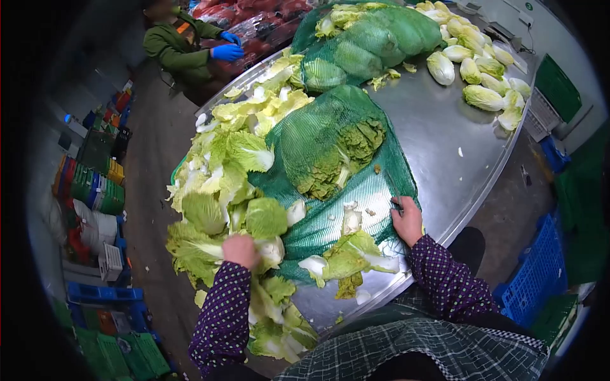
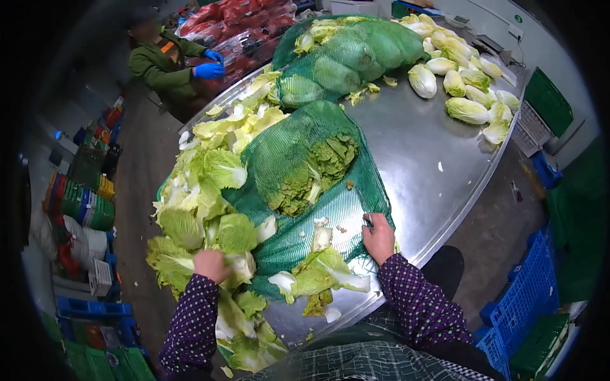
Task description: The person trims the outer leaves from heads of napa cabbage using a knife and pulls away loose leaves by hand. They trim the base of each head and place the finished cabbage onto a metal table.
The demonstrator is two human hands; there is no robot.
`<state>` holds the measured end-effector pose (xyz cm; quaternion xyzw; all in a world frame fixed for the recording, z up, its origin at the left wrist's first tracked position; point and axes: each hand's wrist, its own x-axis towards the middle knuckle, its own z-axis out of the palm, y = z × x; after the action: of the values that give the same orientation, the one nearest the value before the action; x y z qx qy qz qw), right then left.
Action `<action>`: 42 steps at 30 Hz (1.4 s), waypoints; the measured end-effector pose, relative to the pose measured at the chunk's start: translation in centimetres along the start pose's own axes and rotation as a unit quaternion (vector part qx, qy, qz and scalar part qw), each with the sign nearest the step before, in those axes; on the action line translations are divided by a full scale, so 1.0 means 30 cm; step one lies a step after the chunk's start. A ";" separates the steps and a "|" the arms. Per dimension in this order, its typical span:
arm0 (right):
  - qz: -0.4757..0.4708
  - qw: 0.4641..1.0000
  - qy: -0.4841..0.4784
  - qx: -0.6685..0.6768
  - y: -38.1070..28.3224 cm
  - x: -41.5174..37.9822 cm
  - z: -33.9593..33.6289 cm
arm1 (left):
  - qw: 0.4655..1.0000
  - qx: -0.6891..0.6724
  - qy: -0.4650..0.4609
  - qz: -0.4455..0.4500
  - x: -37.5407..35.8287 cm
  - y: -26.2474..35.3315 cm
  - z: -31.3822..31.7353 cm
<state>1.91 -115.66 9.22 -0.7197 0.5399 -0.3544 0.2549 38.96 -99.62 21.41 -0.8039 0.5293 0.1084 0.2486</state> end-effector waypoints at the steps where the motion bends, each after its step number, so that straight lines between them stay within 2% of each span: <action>1: -0.001 1.000 -0.001 -0.002 -0.002 0.003 -0.003 | 0.992 -0.042 0.114 0.032 0.027 0.064 -0.047; 2: 0.009 1.000 -0.004 0.000 -0.004 0.003 -0.003 | 0.969 -0.080 0.222 0.074 0.092 0.127 -0.075; 3: 0.006 1.000 0.001 -0.002 -0.003 0.002 -0.001 | 0.915 -0.189 0.332 0.133 0.171 0.196 -0.102; 6: 0.011 1.000 0.012 0.002 -0.005 0.000 0.001 | 0.881 -0.241 0.398 0.083 0.389 0.387 -0.223; 8: 0.054 0.998 -0.006 0.018 -0.021 0.006 -0.011 | 0.833 -0.222 0.491 0.125 0.536 0.452 -0.229; 10: 0.075 0.997 -0.003 0.031 -0.028 0.010 -0.021 | 0.846 -0.193 0.476 0.144 0.614 0.444 -0.254; 11: 0.048 0.999 0.006 0.014 -0.021 0.011 -0.017 | 0.860 -0.164 0.457 0.155 0.648 0.419 -0.264; 12: 0.022 1.000 0.014 -0.002 -0.020 0.008 -0.010 | 0.845 -0.138 0.499 0.135 0.676 0.384 -0.293; 14: 0.039 0.999 0.008 0.012 -0.018 0.004 -0.003 | 0.816 -0.079 0.565 0.089 0.708 0.295 -0.391; 15: 0.024 1.000 0.011 0.009 -0.010 0.004 -0.001 | 0.782 -0.056 0.616 0.078 0.707 0.269 -0.457; 16: 0.008 1.000 0.015 0.005 -0.006 0.008 -0.004 | 0.788 -0.040 0.611 0.071 0.744 0.247 -0.492; 18: -0.002 1.000 0.014 0.004 -0.020 0.008 -0.019 | 0.869 -0.084 0.488 -0.021 0.787 0.256 -0.552; 20: -0.001 1.000 0.025 -0.015 -0.009 0.008 -0.004 | 0.951 -0.133 0.254 -0.116 0.882 0.289 -0.559; 22: 0.058 0.998 0.008 0.025 -0.039 0.011 -0.017 | 0.906 -0.278 0.270 -0.168 0.951 0.372 -0.426; 24: 0.056 0.998 -0.002 0.025 -0.036 0.010 -0.023 | 0.848 -0.288 0.437 -0.088 0.859 0.439 -0.344; 25: 0.009 1.000 0.010 -0.002 -0.010 0.007 -0.014 | 0.828 -0.345 0.441 -0.021 0.772 0.441 -0.327; 26: 0.007 1.000 0.015 -0.001 -0.010 0.013 -0.015 | 0.805 -0.357 0.472 0.047 0.687 0.448 -0.304; 27: 0.020 1.000 0.011 0.005 -0.023 0.012 -0.017 | 0.761 -0.257 0.589 0.090 0.615 0.478 -0.260; 29: 0.039 0.999 0.001 0.013 -0.048 0.011 -0.026 | 0.719 -0.213 0.572 0.332 0.543 0.485 -0.213; 30: 0.037 0.999 0.005 0.011 -0.046 0.020 -0.020 | 0.718 -0.174 0.559 0.377 0.539 0.496 -0.216; 33: 0.033 0.999 0.007 0.031 -0.004 -0.001 0.007 | 0.777 -0.198 0.520 0.295 0.627 0.479 -0.313; 34: -0.001 1.000 0.017 0.024 0.038 -0.007 0.030 | 0.774 -0.190 0.550 0.251 0.663 0.482 -0.359; 35: 0.030 0.998 0.012 0.059 0.061 -0.020 0.052 | 0.752 -0.153 0.586 0.260 0.693 0.474 -0.431; 36: 0.028 0.998 0.018 0.044 0.068 -0.020 0.063 | 0.832 -0.392 0.370 0.130 0.723 0.486 -0.457; 37: 0.034 0.998 0.014 0.057 0.099 -0.025 0.092 | 0.809 -0.438 0.343 0.188 0.975 0.447 -0.361; 38: 0.018 0.998 0.026 0.051 0.113 -0.026 0.118 | 0.918 0.020 0.351 0.183 1.194 0.381 -0.298; 39: 0.083 0.995 -0.041 0.039 0.057 -0.002 0.066 | 0.913 0.025 0.330 0.238 1.219 0.357 -0.306; 40: 0.069 0.997 -0.030 0.013 0.080 -0.006 0.098 | 0.806 0.223 0.475 0.274 1.656 0.226 -0.093; 41: 0.073 0.997 -0.024 0.008 0.075 -0.007 0.098 | 0.831 0.064 0.493 0.251 1.373 0.234 -0.167; 42: 0.236 0.959 -0.084 0.136 0.059 0.018 0.100 | 0.833 -0.098 0.491 0.235 1.011 0.347 -0.267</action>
<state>3.30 -116.75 6.17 -0.5578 0.6178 -0.2922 0.4710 41.46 -131.21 12.00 -0.6233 0.7411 -0.1939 -0.1570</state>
